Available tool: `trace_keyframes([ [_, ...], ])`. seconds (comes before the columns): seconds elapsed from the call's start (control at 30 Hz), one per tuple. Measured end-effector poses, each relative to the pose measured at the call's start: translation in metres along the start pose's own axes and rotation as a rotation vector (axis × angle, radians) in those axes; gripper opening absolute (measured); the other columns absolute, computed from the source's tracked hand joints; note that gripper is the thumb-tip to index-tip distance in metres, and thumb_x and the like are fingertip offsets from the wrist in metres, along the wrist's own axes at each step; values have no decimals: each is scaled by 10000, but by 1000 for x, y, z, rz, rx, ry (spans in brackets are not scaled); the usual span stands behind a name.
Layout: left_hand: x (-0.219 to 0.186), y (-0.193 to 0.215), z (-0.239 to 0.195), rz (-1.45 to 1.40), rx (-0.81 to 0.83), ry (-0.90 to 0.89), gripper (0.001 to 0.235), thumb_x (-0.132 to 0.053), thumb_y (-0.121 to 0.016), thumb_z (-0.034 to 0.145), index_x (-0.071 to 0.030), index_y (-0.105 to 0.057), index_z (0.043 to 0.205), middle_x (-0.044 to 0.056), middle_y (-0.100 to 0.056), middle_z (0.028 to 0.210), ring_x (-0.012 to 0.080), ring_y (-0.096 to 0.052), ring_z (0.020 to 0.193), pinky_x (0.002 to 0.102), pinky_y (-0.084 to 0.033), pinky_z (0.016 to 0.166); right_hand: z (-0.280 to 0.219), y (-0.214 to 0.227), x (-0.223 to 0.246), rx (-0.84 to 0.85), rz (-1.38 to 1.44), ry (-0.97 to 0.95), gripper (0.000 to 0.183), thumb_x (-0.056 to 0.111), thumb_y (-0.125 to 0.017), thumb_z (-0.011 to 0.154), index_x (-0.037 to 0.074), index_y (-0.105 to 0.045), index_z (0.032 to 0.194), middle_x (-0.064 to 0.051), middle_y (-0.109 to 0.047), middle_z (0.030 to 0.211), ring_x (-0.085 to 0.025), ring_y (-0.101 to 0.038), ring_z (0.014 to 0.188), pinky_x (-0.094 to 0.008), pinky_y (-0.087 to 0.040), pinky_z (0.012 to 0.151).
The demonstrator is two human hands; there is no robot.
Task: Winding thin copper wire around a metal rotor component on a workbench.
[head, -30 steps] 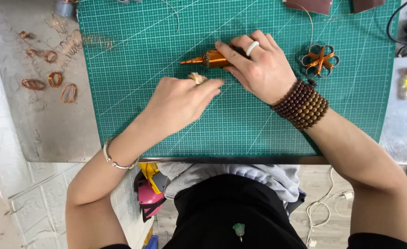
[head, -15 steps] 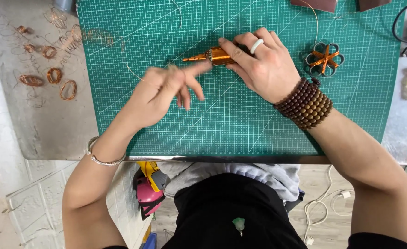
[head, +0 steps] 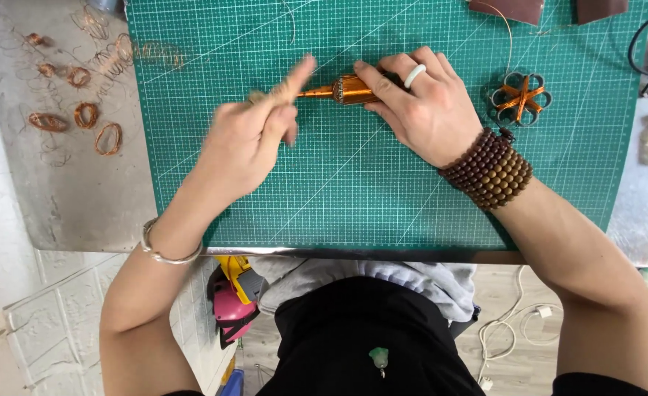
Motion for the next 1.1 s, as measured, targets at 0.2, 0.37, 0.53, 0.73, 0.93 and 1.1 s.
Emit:
trace_keyframes([
  [0.2, 11, -13, -1, 719, -186, -205, 267, -254, -557, 1032, -129, -566, 796, -52, -395, 509, 78, -400, 386, 225, -310, 360, 1, 1, 0, 8, 7, -5, 363, 229, -665, 987, 45, -588, 1290, -100, -556, 1070, -244, -489, 817, -365, -481, 714],
  [0.37, 34, -12, 5, 101, 35, -70, 273, -85, -407, 1036, 47, -608, 907, -15, -439, 476, 80, -372, 318, 187, -248, 280, 0, -2, 1, 7, -18, 1, 385, 231, -723, 955, 41, -609, 1270, -89, -529, 1028, -228, -483, 799, -345, -498, 712],
  [0.53, 33, -9, -2, 206, -60, -124, 282, -90, -418, 1036, 18, -581, 833, 8, -395, 491, 129, -378, 385, 257, -276, 366, 0, -1, 2, 22, 1, 1, 397, 237, -715, 947, 25, -608, 1265, -88, -522, 987, -217, -483, 782, -341, -518, 707],
  [0.73, 38, -10, -1, 358, -145, -68, 332, -161, -423, 1066, -75, -526, 763, -38, -333, 485, 90, -313, 391, 238, -220, 388, 0, -1, -2, 9, 27, 12, 371, 243, -656, 991, 31, -592, 1289, -92, -504, 1014, -228, -456, 758, -358, -513, 690],
  [0.93, 22, 19, -7, -111, -165, -147, 425, -157, -260, 1056, 50, -618, 1150, 114, -661, 723, 149, -571, 499, 198, -443, 408, 4, 2, -4, 24, 70, 30, 375, 200, -612, 987, -24, -568, 1285, -139, -539, 1026, -255, -486, 809, -377, -492, 739],
  [1.1, 8, 45, -31, -72, -12, -53, 314, -65, -384, 1002, 22, -622, 817, 55, -627, 630, 147, -618, 553, 229, -512, 556, 0, 0, -2, 48, 51, 18, 375, 226, -605, 989, 14, -562, 1296, -119, -521, 1074, -250, -489, 819, -379, -496, 771],
])
Point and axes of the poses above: each hand's wrist, its own z-axis towards the middle knuckle, its own y-axis out of the back of the hand, x = y × z, the point moved 1 cm from there along z, towards the middle knuckle
